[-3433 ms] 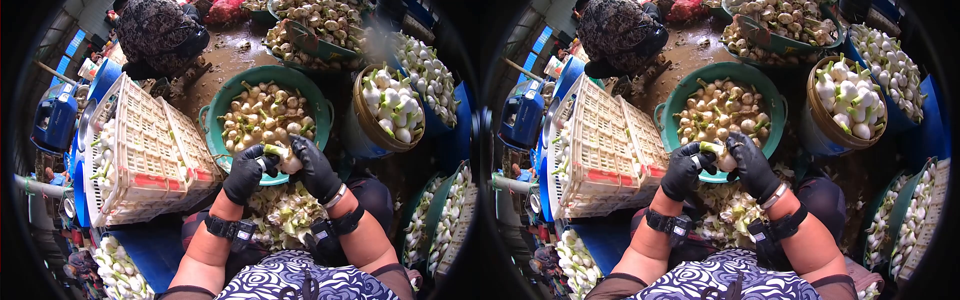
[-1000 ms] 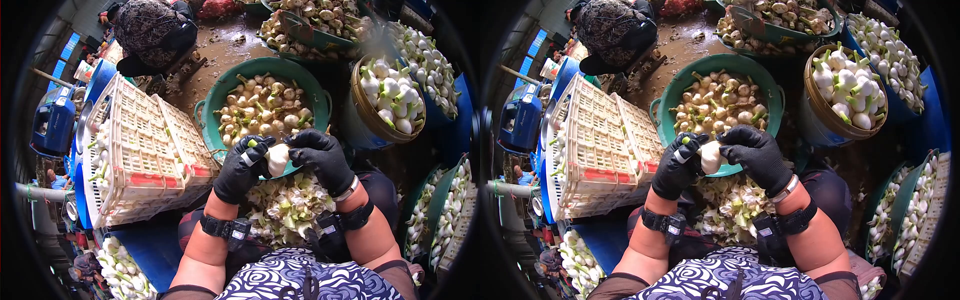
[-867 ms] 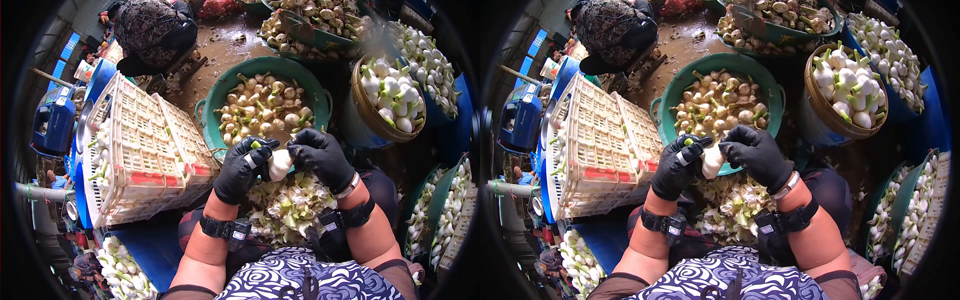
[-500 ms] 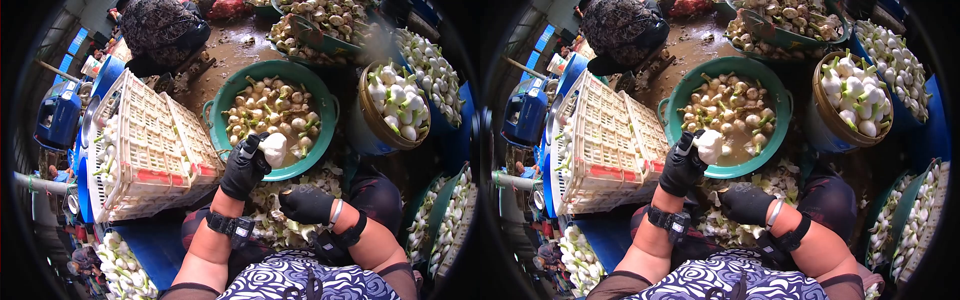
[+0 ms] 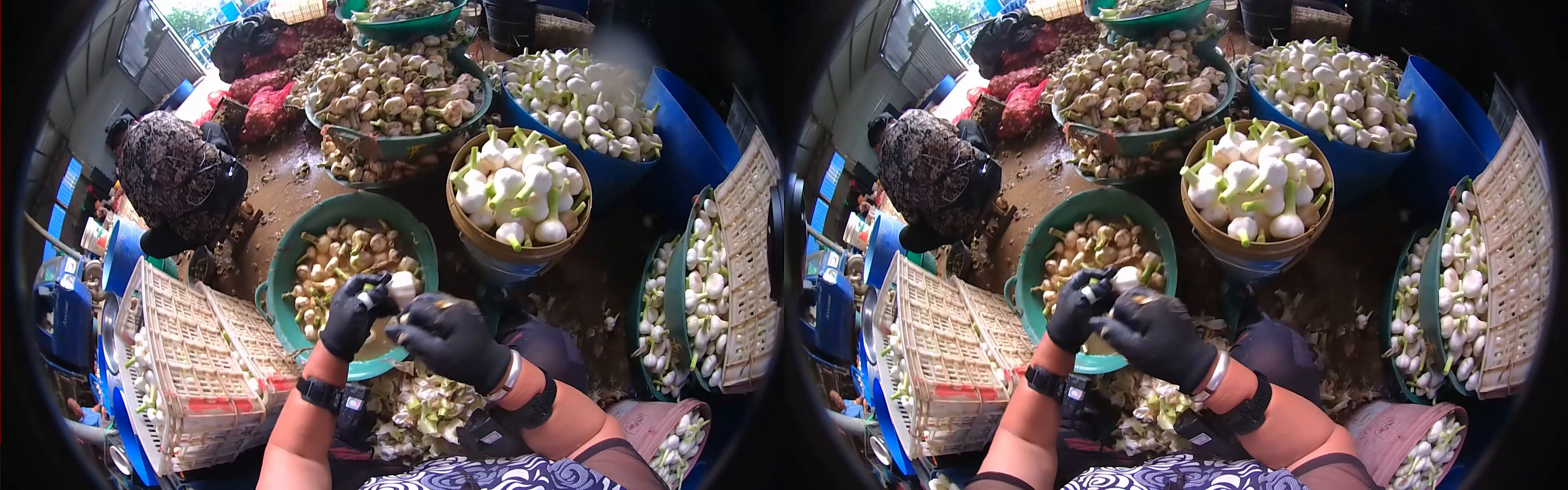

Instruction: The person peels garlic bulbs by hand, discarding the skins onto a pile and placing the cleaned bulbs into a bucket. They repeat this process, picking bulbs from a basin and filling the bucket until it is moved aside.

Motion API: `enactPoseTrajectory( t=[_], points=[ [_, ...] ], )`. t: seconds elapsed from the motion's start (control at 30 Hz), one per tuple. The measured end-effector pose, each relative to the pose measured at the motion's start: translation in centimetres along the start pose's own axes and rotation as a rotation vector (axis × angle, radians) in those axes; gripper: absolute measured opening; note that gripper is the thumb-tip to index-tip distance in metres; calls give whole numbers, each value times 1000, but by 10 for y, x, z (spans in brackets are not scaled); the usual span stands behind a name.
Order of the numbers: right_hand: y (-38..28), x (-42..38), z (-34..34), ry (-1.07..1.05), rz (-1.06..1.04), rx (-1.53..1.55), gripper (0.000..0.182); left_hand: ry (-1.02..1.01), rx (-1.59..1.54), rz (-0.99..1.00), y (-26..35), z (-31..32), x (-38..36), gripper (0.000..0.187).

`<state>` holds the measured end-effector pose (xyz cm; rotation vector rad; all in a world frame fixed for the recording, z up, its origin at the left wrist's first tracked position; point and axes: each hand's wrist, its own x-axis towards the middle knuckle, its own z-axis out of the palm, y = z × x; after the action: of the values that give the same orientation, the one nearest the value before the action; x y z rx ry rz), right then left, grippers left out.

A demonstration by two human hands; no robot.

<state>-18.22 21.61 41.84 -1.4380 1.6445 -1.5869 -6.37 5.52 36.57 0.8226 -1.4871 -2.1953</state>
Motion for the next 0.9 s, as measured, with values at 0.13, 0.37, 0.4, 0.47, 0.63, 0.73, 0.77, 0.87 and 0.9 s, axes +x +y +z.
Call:
enactPoseTrajectory(
  t=[0.13, 0.37, 0.4, 0.47, 0.63, 0.73, 0.77, 0.87, 0.9],
  points=[
    [1, 2, -23, 579, 207, 406, 13, -179, 182, 298, 51, 81, 94, 28],
    [7, 0, -49, 692, 163, 455, 18, -197, 1527, 474, 13, 156, 202, 36],
    [9, -1, -50, 670, 181, 453, 18, -216, 1417, 625, -2, 145, 208, 36],
    [13, -3, -50, 604, 233, 466, 20, -253, 801, 394, 5, 127, 197, 37],
    [25, -1, -51, 624, 290, 746, 29, -123, 1578, 1158, 57, -25, 109, 21],
    [14, -3, -45, 608, 409, 659, 25, 336, 503, 302, -7, -126, 49, 20],
    [14, 0, -40, 596, 409, 679, 22, 393, 794, 318, -35, -155, 36, 23],
    [13, 8, -19, 504, 465, 659, 23, 256, 703, -161, -120, -151, -4, 41],
    [15, 10, -13, 487, 470, 646, 23, 176, 909, -250, -128, -134, -7, 48]
  ],
)
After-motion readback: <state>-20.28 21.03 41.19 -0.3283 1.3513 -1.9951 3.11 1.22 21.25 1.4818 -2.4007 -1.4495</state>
